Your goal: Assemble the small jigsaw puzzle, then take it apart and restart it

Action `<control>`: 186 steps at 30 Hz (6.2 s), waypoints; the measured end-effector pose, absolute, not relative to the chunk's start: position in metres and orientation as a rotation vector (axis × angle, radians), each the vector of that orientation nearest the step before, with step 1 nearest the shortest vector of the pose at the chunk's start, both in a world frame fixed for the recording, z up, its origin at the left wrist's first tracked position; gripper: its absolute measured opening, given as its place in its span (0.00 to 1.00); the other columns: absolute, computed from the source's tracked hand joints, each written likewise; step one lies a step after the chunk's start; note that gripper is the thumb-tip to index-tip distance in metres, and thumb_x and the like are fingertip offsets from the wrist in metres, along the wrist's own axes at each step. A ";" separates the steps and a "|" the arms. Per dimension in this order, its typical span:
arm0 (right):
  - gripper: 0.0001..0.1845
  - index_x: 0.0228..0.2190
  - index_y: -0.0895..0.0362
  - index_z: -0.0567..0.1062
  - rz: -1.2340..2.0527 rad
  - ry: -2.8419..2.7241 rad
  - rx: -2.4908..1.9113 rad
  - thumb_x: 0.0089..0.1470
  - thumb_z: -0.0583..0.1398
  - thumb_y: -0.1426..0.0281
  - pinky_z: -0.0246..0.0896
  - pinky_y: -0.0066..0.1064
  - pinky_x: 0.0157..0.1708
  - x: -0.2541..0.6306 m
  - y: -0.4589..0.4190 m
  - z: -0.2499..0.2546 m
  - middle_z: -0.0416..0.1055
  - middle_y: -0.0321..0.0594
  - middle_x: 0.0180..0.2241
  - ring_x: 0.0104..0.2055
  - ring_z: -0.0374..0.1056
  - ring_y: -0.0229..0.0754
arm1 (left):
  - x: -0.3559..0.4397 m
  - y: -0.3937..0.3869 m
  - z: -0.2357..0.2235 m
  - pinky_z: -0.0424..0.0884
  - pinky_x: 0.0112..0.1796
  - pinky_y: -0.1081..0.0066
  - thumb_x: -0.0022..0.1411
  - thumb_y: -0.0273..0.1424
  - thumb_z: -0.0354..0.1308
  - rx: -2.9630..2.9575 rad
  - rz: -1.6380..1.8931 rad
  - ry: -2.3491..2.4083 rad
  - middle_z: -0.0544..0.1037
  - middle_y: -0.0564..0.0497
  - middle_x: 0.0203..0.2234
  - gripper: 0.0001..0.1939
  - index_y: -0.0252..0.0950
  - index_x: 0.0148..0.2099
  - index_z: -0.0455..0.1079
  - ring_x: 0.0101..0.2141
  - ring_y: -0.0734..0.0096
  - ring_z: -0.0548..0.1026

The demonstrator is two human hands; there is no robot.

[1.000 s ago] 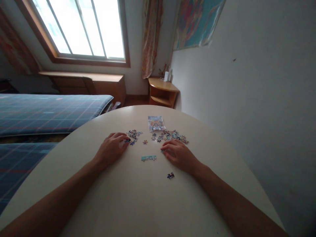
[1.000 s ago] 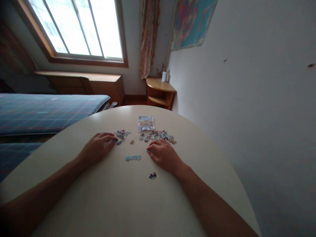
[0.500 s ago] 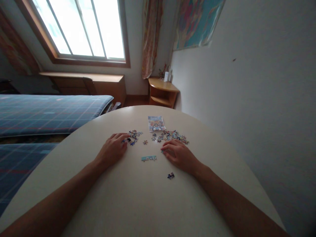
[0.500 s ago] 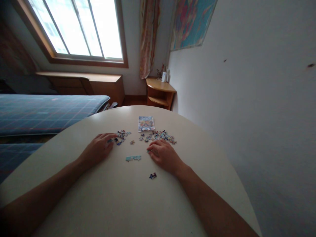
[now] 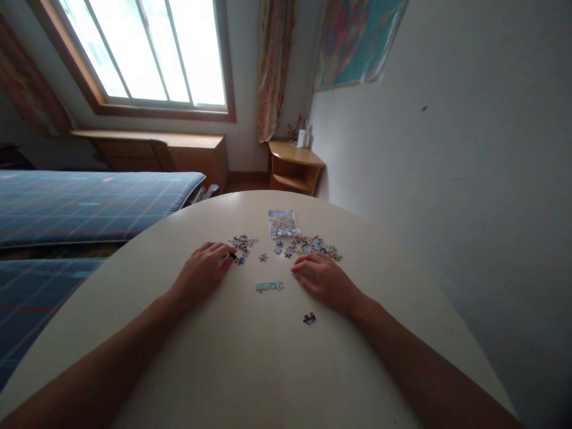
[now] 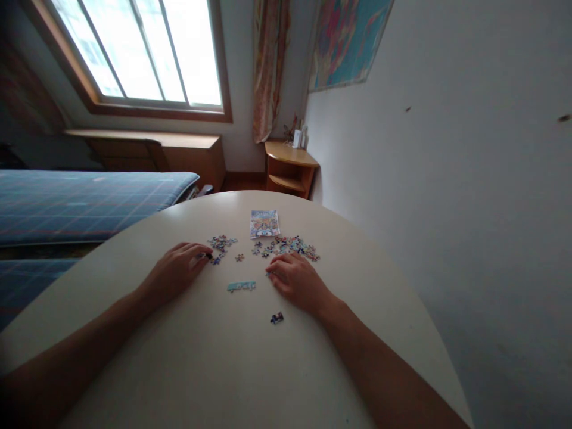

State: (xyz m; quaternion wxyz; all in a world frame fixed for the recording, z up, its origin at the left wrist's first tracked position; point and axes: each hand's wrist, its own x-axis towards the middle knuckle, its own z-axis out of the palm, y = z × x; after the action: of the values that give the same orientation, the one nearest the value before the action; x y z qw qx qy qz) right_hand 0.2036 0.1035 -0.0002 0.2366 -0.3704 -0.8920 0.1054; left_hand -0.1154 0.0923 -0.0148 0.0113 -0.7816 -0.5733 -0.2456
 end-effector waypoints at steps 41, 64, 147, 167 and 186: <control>0.03 0.32 0.54 0.79 0.853 -2.329 -0.828 0.53 0.64 0.73 0.64 0.30 0.44 0.180 0.059 0.024 0.79 0.35 0.31 0.36 0.73 0.38 | -0.047 0.041 -0.006 0.72 0.47 0.59 0.65 0.27 0.54 -2.682 -1.074 -1.623 0.78 0.48 0.43 0.09 0.40 0.45 0.72 0.46 0.61 0.74; 0.06 0.28 0.54 0.75 0.725 -2.582 -0.580 0.49 0.63 0.77 0.65 0.32 0.46 0.190 0.067 0.022 0.75 0.35 0.28 0.35 0.70 0.38 | -0.056 0.049 -0.004 0.74 0.47 0.59 0.68 0.28 0.51 -2.737 -0.839 -1.504 0.78 0.48 0.45 0.11 0.40 0.47 0.74 0.46 0.61 0.74; 0.07 0.37 0.54 0.77 0.386 -2.361 -1.025 0.56 0.61 0.75 0.60 0.43 0.54 0.197 0.099 -0.002 0.76 0.41 0.42 0.48 0.69 0.46 | -0.095 0.084 -0.004 0.70 0.51 0.55 0.66 0.33 0.49 -2.191 -0.547 -1.879 0.78 0.44 0.49 0.16 0.35 0.50 0.73 0.49 0.54 0.74; 0.08 0.38 0.54 0.78 0.387 -2.363 -1.053 0.56 0.61 0.74 0.60 0.44 0.55 0.196 0.097 0.000 0.76 0.41 0.43 0.49 0.68 0.46 | -0.100 0.088 -0.011 0.63 0.58 0.53 0.67 0.32 0.47 -2.327 -0.565 -1.845 0.72 0.41 0.58 0.23 0.34 0.62 0.63 0.58 0.53 0.68; 0.27 0.58 0.53 0.70 0.171 -2.302 -1.500 0.60 0.57 0.58 0.46 0.54 0.64 0.200 0.102 -0.009 0.64 0.47 0.62 0.66 0.55 0.55 | -0.100 0.081 -0.009 0.71 0.52 0.54 0.65 0.34 0.50 -2.121 -0.629 -2.116 0.72 0.44 0.57 0.14 0.37 0.48 0.72 0.54 0.52 0.72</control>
State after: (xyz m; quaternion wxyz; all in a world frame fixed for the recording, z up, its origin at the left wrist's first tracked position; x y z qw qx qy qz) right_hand 0.2001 0.1018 -0.0087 0.1932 -0.5347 -0.8204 0.0608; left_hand -0.1003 0.0813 -0.0088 0.0399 -0.6922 -0.6907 -0.2054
